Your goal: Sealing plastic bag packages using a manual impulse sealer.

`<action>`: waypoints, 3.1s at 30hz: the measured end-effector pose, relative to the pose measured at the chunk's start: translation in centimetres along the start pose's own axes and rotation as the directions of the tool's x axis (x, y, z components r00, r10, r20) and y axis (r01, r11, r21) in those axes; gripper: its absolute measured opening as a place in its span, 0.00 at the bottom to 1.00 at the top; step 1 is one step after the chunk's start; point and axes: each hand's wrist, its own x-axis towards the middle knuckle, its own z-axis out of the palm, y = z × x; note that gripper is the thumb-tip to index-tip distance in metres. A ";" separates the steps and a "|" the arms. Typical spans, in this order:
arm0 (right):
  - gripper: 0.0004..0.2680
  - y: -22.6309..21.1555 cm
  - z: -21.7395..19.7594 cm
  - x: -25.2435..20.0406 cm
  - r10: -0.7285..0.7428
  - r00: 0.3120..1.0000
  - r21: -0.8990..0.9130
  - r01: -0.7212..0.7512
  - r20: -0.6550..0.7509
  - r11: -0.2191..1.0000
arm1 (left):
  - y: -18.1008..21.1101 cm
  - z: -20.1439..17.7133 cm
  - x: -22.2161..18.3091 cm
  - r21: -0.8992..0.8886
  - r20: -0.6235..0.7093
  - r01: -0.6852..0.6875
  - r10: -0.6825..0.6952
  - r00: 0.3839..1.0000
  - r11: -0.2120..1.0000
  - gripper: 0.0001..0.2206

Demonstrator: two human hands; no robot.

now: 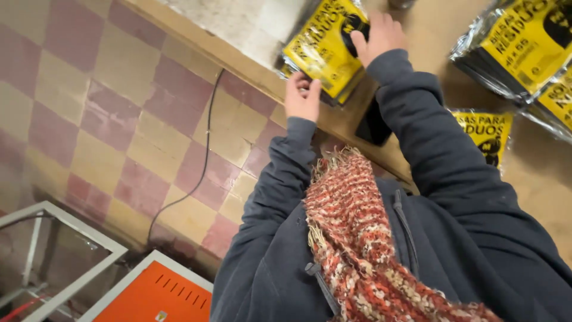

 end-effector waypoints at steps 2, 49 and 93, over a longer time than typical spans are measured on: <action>0.15 0.6 1.2 0.4 0.085 0.995 -0.017 -0.085 0.054 0.996 | -1.7 -0.3 0.1 0.009 0.058 0.015 -0.016 0.998 1.000 0.21; 0.17 -0.2 -2.6 -4.1 -0.029 0.994 -0.051 0.034 0.104 0.998 | -2.7 -1.6 0.6 -0.271 -0.001 0.145 -0.150 0.989 0.952 0.21; 0.16 0.5 -12.0 -11.0 0.004 0.996 0.074 0.003 -0.090 0.997 | -7.1 -1.8 -0.2 -0.022 -0.015 0.000 -0.001 1.000 1.000 0.17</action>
